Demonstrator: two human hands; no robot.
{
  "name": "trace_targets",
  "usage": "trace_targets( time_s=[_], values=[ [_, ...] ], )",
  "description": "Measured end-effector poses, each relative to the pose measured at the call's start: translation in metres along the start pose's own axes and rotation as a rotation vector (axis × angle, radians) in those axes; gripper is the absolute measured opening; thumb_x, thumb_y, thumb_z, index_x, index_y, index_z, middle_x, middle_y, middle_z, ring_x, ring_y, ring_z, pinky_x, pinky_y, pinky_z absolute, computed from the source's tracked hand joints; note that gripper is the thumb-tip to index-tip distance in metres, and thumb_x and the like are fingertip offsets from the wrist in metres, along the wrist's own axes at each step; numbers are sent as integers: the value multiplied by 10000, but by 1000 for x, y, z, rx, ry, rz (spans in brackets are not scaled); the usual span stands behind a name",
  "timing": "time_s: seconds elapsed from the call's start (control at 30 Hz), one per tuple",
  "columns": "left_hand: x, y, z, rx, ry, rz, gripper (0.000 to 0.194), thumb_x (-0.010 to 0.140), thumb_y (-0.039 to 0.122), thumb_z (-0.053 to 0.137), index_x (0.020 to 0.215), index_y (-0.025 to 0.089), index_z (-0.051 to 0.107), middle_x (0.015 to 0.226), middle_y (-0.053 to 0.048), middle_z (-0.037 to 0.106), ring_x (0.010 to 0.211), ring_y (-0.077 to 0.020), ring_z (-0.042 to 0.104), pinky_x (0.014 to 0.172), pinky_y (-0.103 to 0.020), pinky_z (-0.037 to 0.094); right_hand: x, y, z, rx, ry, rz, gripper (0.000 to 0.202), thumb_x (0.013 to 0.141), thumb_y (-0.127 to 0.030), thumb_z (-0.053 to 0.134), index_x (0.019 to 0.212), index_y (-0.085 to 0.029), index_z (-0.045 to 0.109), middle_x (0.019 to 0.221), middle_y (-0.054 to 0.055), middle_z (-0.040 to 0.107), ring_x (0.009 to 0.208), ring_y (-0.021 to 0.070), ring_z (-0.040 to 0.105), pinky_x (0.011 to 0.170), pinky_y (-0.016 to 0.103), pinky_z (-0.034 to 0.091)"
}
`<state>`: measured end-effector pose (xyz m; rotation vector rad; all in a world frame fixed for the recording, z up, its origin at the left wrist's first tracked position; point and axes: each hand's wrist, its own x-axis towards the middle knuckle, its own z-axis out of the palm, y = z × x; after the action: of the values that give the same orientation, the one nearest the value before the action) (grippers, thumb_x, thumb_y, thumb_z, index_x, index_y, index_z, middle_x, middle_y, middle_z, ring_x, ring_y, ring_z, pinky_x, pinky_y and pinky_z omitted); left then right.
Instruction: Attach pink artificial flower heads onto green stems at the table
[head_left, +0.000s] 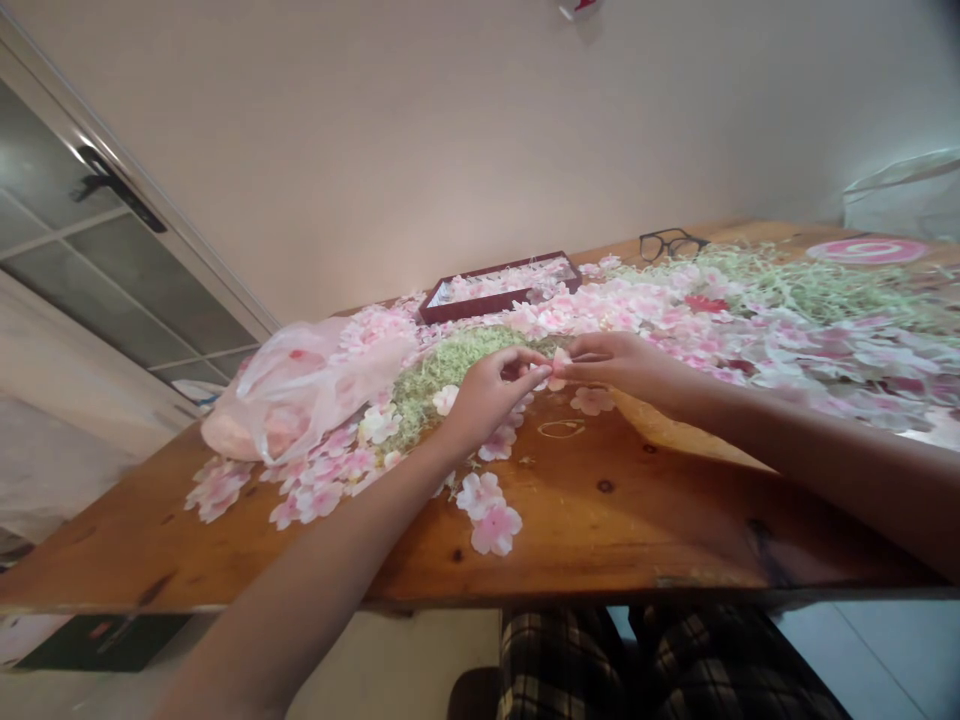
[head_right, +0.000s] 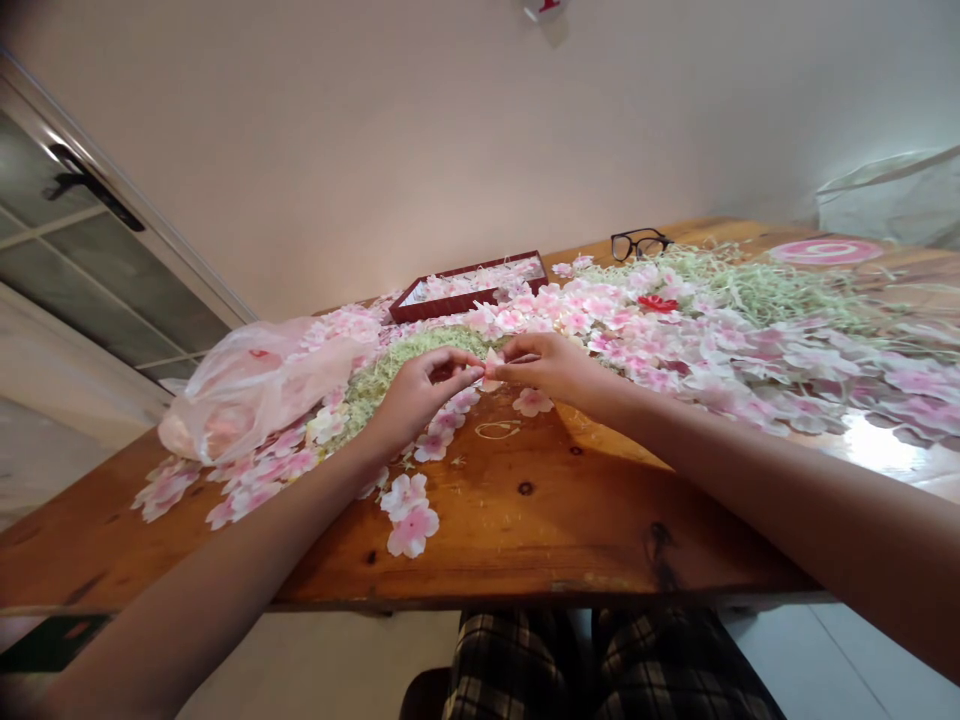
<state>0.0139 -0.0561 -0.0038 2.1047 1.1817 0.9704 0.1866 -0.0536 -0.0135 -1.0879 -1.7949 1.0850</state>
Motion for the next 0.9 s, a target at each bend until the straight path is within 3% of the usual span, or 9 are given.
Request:
trace_targets(
  time_s=[0.33,0.4,0.5,0.63,0.77,0.9],
  values=[
    [-1,4,-1,0,50,18,244,718,386,465,841,194,551,649,3,500,586,-92,448,554,-215,339,-1,-6,-3,-52,58,-6,183,708,-351,524,643,-184,562,621,15,555,560,112,508,489,223,394],
    [-1,7,-3,11,-52,57,241,715,385,471,844,195,545,733,-12,541,649,-100,486,588,-216,364,0,-6,-5,-63,79,-14,170,710,-321,524,630,-173,551,623,15,550,573,110,510,513,226,389],
    [-2,9,-5,96,-305,177,225,660,360,547,815,198,567,854,-28,575,762,-126,516,649,-228,383,1,-5,-8,-41,73,-19,156,714,-304,521,643,-168,546,665,19,566,620,112,528,552,226,393],
    [-1,2,-4,146,-511,241,190,663,246,547,847,221,587,804,-7,619,728,-118,544,646,-230,390,0,-9,-9,-19,76,2,166,716,-321,517,644,-173,537,646,20,564,582,107,524,481,211,370],
    [1,-5,-2,232,-465,226,151,692,224,502,801,223,607,781,2,633,711,-114,551,643,-234,394,-2,-15,-9,-142,109,3,178,716,-317,524,609,-174,521,563,-7,510,477,73,444,421,206,306],
    [2,-5,-4,214,-319,143,164,715,280,475,805,204,589,806,-18,619,722,-126,552,663,-258,408,-1,-12,-11,-260,121,-26,217,717,-364,518,611,-174,531,554,-11,492,469,72,412,416,218,269]
  ],
)
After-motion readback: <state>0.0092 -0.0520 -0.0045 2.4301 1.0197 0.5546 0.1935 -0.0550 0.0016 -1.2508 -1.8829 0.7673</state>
